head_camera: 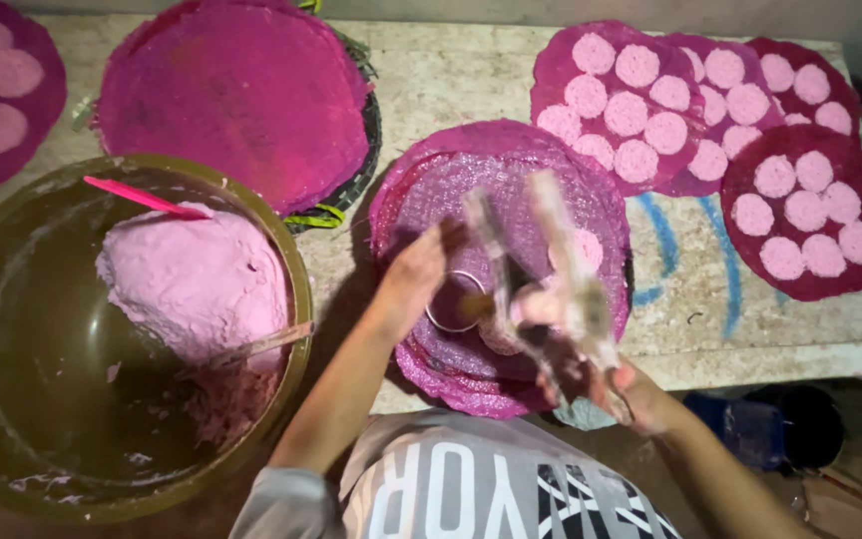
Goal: The person scoops pink dough from a large bowl using a metal scoop and a spatula, then presses the dough into a circular mold on a tray to form round portions. The process is repeated multiple times to fill the tray with evenly shaped dough pieces.
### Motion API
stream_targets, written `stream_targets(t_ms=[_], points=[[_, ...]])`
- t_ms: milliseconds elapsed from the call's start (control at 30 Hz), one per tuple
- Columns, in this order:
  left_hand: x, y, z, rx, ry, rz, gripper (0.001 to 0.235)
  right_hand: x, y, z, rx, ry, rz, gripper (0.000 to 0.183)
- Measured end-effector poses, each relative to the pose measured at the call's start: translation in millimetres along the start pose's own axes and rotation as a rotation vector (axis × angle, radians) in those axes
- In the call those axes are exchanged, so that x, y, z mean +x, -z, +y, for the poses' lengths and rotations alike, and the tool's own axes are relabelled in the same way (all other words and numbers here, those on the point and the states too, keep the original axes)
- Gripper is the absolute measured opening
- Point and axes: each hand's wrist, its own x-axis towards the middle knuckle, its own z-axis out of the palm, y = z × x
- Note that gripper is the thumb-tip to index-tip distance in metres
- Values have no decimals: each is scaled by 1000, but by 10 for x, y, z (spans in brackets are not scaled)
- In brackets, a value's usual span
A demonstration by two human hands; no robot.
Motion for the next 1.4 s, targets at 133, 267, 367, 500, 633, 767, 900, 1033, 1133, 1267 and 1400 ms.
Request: stream_targets(t_ms=[133,267,367,500,633,767,900,1033,1133,1267,1400], points=[[154,-111,104,-644,-62,-247,88,157,-95,-273,209,-346,-260,108],[240,-180,107,-674,-223,-287,65,275,182,-731,-216,-481,-245,102],[395,-92,83,-638,-325,-244,34,364,394,-940,-224,-580,-169,89],[564,70,-11,-784,-351,-142,35,560,431,-1102,-338,-700,-44,86],[598,236,-156,-939,-449,-107,23,752,201,-1209,-646,-741,-7,91],[584,509,-181,-871,-541,-196,34,911,-47,-1234,-903,-715,31,96],[505,692,-237,-883,-529,-176,29,969,-188,-1159,-765,-679,44,96],[508,612,-419,-895,-546,-125,33,923,-197,-1190,-677,-714,68,92],[626,524,-542,-938,-497,-33,24,872,-169,-1270,-796,-688,107,90],[838,556,-512,-960,-483,-95,21,881,-173,-1267,-959,-596,238,77],[916,648,-310,-881,-495,-216,29,960,-196,-1112,-897,-450,272,70]])
